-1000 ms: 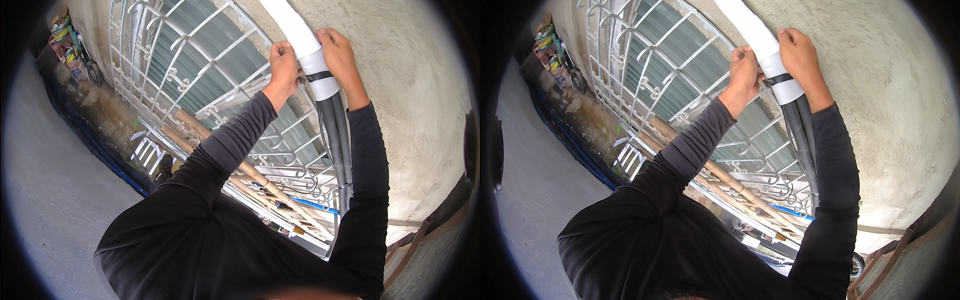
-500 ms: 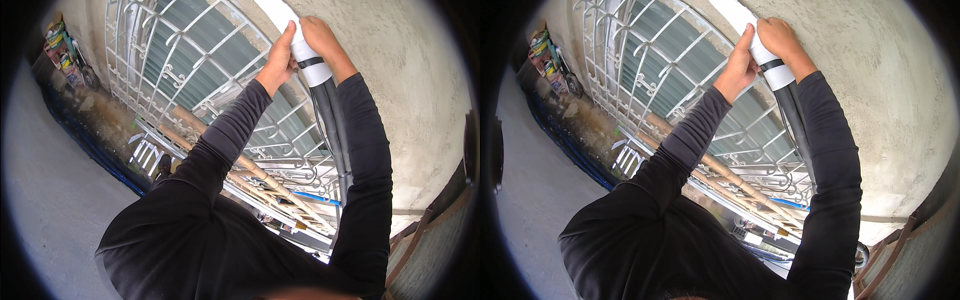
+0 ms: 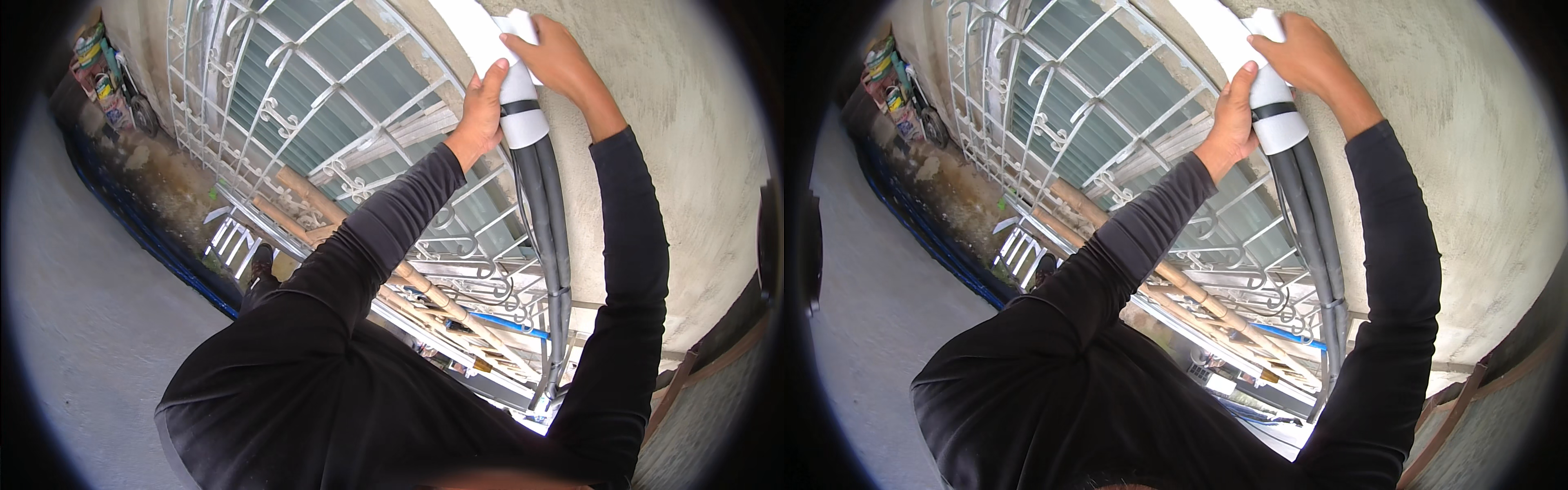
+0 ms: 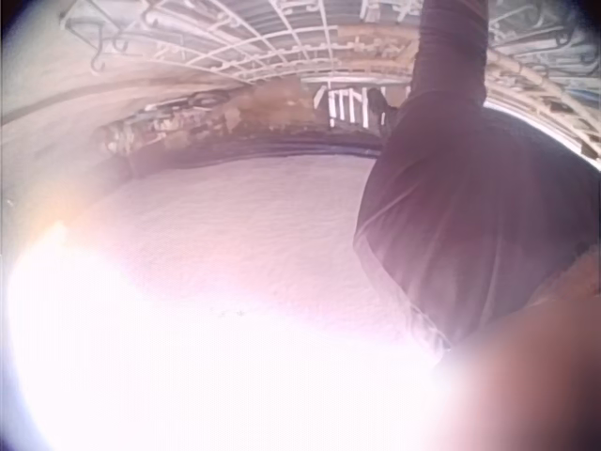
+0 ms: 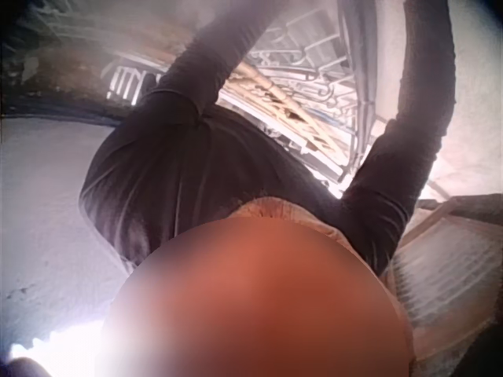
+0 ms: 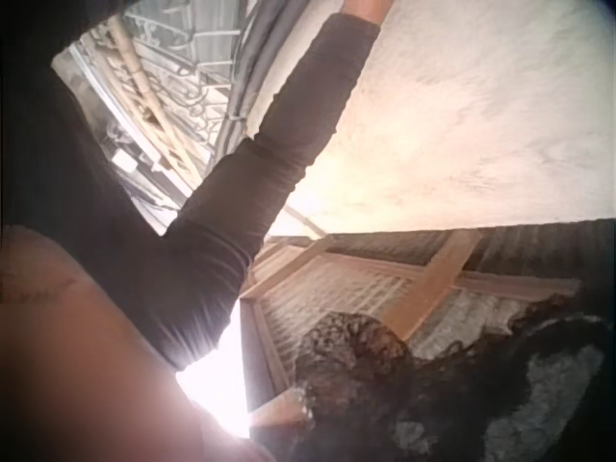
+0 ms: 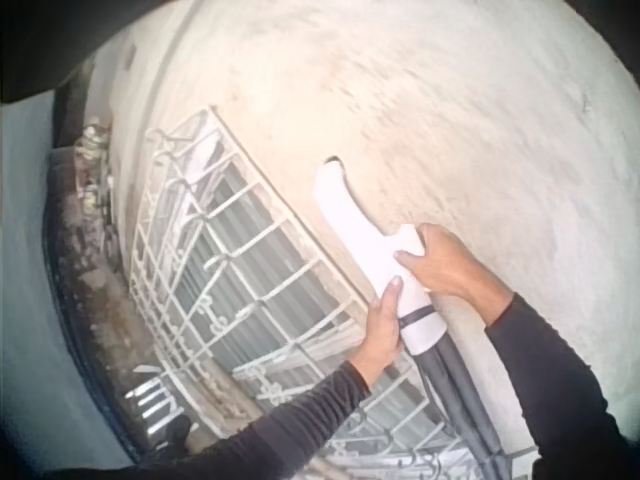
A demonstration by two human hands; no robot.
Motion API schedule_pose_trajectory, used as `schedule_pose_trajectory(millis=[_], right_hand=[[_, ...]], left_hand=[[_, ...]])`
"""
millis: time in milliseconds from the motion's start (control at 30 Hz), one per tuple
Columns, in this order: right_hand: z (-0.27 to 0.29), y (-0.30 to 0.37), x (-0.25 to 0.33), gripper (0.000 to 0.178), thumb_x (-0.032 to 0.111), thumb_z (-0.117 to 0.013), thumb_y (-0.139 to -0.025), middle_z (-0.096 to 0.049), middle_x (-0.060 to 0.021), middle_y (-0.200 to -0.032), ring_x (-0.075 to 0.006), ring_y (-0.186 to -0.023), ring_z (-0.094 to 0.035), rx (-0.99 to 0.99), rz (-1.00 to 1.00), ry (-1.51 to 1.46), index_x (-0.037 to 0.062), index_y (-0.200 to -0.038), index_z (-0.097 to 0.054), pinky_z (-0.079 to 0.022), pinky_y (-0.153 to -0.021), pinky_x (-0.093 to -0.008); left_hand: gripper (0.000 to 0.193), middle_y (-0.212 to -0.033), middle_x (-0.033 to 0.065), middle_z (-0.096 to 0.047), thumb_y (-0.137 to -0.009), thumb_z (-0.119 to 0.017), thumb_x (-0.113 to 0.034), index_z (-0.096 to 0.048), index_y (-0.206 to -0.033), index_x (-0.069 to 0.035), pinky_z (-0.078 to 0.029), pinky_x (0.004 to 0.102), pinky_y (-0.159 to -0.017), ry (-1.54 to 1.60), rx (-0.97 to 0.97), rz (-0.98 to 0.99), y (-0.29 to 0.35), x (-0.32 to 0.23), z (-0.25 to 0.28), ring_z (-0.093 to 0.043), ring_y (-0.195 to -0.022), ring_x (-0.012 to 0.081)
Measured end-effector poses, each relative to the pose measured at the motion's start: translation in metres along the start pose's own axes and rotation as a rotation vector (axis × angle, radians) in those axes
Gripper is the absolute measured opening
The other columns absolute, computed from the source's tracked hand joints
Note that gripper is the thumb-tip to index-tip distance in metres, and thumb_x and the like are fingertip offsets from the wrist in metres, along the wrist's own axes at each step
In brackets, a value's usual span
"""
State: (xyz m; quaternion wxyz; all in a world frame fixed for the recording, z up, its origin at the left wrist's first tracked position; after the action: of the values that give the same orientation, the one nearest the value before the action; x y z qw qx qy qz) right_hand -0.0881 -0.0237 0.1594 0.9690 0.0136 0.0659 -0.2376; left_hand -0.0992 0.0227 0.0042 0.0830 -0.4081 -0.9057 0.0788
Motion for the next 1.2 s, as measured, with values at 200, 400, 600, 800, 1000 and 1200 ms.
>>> schedule_pose_trajectory(millis=[200, 400, 600, 800, 1000, 1200], right_hand=[[0.01, 0.028, 0.024, 0.048, 0.04, -0.078, -0.094, -0.077, -0.0185, -0.088, -0.0248, -0.081, -0.077, -0.163, -0.043, -0.351, -0.0049, -0.111, -0.076, -0.059, -0.073, -0.0377], [0.012, 0.046, 0.061, 0.042, 0.037, -0.074, -0.097, -0.077, -0.022, -0.091, -0.0284, -0.081, -0.078, -0.055, 0.029, -0.106, -0.0021, -0.111, -0.075, -0.06, -0.071, -0.0401], [-0.051, 0.056, 0.098, 0.024, 0.011, -0.068, -0.093, -0.071, -0.0324, -0.094, -0.0433, -0.091, -0.076, -0.194, 0.164, 0.308, -0.0111, -0.102, -0.064, -0.063, -0.077, -0.0473], [-0.065, 0.067, 0.097, 0.021, 0.006, -0.069, -0.092, -0.07, -0.029, -0.095, -0.0388, -0.091, -0.073, -0.28, 0.179, 0.294, -0.0114, -0.101, -0.062, -0.062, -0.079, -0.0429], [-0.072, 0.104, 0.102, 0.035, -0.003, -0.058, -0.094, -0.068, -0.0305, -0.122, -0.0403, -0.118, -0.065, -0.292, 0.283, 0.072, -0.0146, -0.127, -0.061, -0.055, -0.098, -0.0438], [-0.023, 0.107, 0.025, 0.029, 0.011, -0.059, -0.102, -0.073, -0.0257, -0.121, -0.0326, -0.117, -0.07, -0.23, -0.086, -0.352, -0.0048, -0.123, -0.07, -0.053, -0.102, -0.0397]], left_hand=[[0.052, -0.127, 0.0118, -0.065, -0.105, -0.071, -0.03, -0.049, -0.14, 0.0, -0.054, 0.0336, -0.098, -0.061, -0.116, -0.261, 0.006, -0.019, -0.007, -0.064, -0.114, 0.0181], [0.047, -0.126, 0.0111, -0.063, -0.107, -0.068, -0.023, -0.042, -0.141, -0.004, -0.054, 0.033, -0.097, -0.161, -0.149, -0.364, 0.001, -0.015, 0.003, -0.062, -0.114, 0.016], [0.035, -0.112, 0.0047, -0.064, -0.109, -0.065, -0.027, -0.049, -0.135, -0.01, -0.057, 0.0312, -0.088, -0.188, 0.001, -0.263, 0.007, -0.004, 0.033, -0.064, -0.104, 0.0144], [0.029, -0.108, 0.0028, -0.065, -0.111, -0.062, -0.03, -0.053, -0.131, -0.012, -0.057, 0.032, -0.086, 0.334, 0.055, 0.014, 0.034, -0.018, 0.047, -0.065, -0.1, 0.0142], [0.026, -0.104, 0.0012, -0.065, -0.113, -0.058, -0.034, -0.057, -0.128, -0.014, -0.058, 0.0331, -0.085, 0.271, 0.057, 0.004, 0.027, -0.032, 0.043, -0.065, -0.098, 0.0139], [0.023, -0.113, 0.0022, -0.063, -0.116, -0.049, -0.03, -0.051, -0.132, -0.014, -0.057, 0.0321, -0.082, 0.101, -0.049, -0.062, 0.014, -0.031, 0.031, -0.065, -0.099, 0.014]])
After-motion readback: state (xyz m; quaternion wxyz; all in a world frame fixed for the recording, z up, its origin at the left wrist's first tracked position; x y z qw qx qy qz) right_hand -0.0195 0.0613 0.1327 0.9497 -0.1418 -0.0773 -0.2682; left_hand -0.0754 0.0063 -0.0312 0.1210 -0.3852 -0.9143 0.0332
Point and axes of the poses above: each hand's wrist, its own y-axis away from the middle knuckle, its own z-axis out of the back of the hand, x = y × z, the point moved 10 cm from there along -y, towards the middle knuckle
